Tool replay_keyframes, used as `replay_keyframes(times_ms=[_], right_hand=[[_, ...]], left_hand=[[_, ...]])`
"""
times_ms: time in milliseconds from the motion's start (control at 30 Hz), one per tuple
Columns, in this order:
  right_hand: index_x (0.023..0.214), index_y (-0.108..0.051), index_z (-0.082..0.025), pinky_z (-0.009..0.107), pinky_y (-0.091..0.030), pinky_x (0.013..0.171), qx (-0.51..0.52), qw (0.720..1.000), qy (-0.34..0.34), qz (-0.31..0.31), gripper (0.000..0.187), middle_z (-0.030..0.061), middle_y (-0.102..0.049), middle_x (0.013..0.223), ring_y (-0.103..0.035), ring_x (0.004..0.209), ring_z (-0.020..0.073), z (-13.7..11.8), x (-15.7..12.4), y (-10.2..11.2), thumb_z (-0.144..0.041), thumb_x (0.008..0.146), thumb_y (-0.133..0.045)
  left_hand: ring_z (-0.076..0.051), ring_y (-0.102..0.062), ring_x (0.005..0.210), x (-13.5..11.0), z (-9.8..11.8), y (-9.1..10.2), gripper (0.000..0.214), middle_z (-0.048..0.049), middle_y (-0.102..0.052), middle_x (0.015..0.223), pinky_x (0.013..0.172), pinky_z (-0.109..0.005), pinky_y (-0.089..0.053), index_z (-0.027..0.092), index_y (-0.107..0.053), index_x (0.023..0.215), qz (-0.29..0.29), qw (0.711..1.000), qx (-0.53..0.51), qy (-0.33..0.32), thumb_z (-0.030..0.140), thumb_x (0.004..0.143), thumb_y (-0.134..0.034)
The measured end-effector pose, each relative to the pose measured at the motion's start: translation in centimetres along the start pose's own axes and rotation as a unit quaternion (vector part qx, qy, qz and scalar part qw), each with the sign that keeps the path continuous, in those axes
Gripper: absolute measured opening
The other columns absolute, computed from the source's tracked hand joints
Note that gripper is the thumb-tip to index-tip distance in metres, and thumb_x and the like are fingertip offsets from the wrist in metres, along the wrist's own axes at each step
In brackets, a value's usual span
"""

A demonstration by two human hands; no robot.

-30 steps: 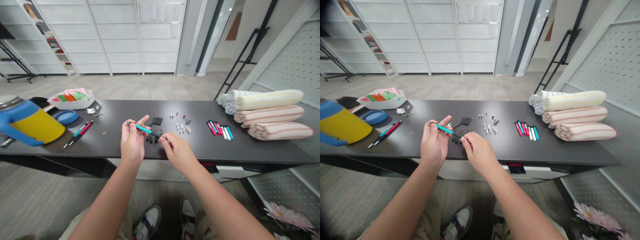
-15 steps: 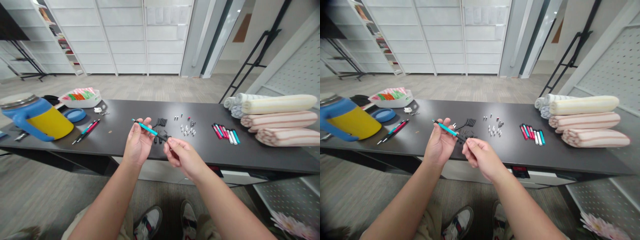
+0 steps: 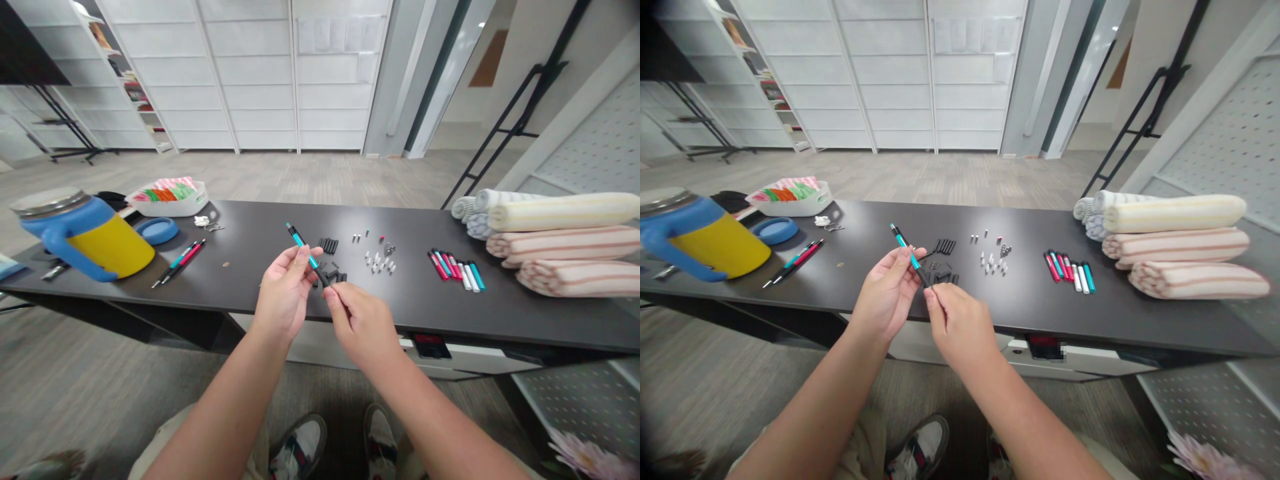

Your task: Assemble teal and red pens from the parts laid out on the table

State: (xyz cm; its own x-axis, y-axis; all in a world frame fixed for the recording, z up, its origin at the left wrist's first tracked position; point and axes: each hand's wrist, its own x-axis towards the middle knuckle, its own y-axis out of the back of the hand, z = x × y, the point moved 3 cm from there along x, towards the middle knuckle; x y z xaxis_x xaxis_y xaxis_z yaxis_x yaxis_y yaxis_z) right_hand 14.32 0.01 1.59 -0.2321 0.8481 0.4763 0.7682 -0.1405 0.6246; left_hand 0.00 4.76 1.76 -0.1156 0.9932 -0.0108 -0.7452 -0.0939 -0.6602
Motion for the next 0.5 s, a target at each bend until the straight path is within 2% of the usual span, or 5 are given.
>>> replay_keyframes(times_ms=[100, 200, 267, 400, 500], right_hand=[[0.086, -0.064, -0.021, 0.029, -0.041, 0.068, 0.08, 0.996, -0.031, -0.023, 0.035, 0.0018, -0.064, 0.075, -0.06, 0.071, 0.0171, -0.2, 0.0, -0.5, -0.037, 0.11, -0.044], [0.09, -0.066, -0.021, 0.027, -0.04, 0.063, 0.2, 0.974, -0.098, -0.046, 0.04, -0.0024, -0.057, 0.067, -0.055, 0.062, 0.0147, -0.2, -0.1, -1.1, -0.045, 0.111, -0.043], [0.093, -0.069, -0.022, 0.027, -0.043, 0.064, 0.245, 0.961, -0.112, -0.064, 0.043, -0.0028, -0.057, 0.067, -0.056, 0.064, 0.0149, -0.4, -0.1, -1.3, -0.048, 0.112, -0.041], [0.109, -0.073, -0.023, 0.03, -0.05, 0.081, 0.193, 0.975, -0.064, -0.087, 0.036, 0.0034, -0.072, 0.093, -0.067, 0.089, 0.0189, -1.3, 0.1, -0.8, -0.043, 0.111, -0.044], [0.116, -0.071, -0.023, 0.031, -0.049, 0.077, 0.092, 0.992, -0.051, -0.07, 0.028, 0.0042, -0.073, 0.093, -0.065, 0.082, 0.0194, -1.1, 0.4, 0.6, -0.041, 0.108, -0.052]], left_hand=[[-0.01, -0.066, 0.074, -0.3, 0.5, -0.4, 0.03, -0.0059, -0.078, 0.094, 0.068, -0.021, -0.053, 0.015, -0.072, 0.101, -0.029, 0.999, -0.012, 0.003, 0.031, 0.083, -0.089], [-0.011, -0.066, 0.076, -0.5, 1.0, -0.6, 0.028, -0.0053, -0.078, 0.094, 0.068, -0.021, -0.054, 0.016, -0.074, 0.104, -0.046, 0.999, -0.008, 0.003, 0.033, 0.085, -0.087], [-0.011, -0.066, 0.074, -0.4, 1.4, -0.7, 0.026, -0.0053, -0.077, 0.093, 0.067, -0.022, -0.054, 0.017, -0.074, 0.105, -0.04, 0.999, 0.006, 0.002, 0.033, 0.087, -0.084], [-0.012, -0.066, 0.074, 1.0, 3.6, 0.6, 0.024, -0.0059, -0.075, 0.087, 0.068, -0.023, -0.052, 0.014, -0.075, 0.104, 0.005, 0.997, 0.063, -0.047, 0.031, 0.089, -0.082], [-0.011, -0.062, 0.067, 3.0, 7.1, 3.9, 0.012, -0.0041, -0.073, 0.081, 0.063, -0.022, -0.047, 0.014, -0.076, 0.098, 0.084, 0.979, 0.133, -0.127, 0.024, 0.092, -0.076]])
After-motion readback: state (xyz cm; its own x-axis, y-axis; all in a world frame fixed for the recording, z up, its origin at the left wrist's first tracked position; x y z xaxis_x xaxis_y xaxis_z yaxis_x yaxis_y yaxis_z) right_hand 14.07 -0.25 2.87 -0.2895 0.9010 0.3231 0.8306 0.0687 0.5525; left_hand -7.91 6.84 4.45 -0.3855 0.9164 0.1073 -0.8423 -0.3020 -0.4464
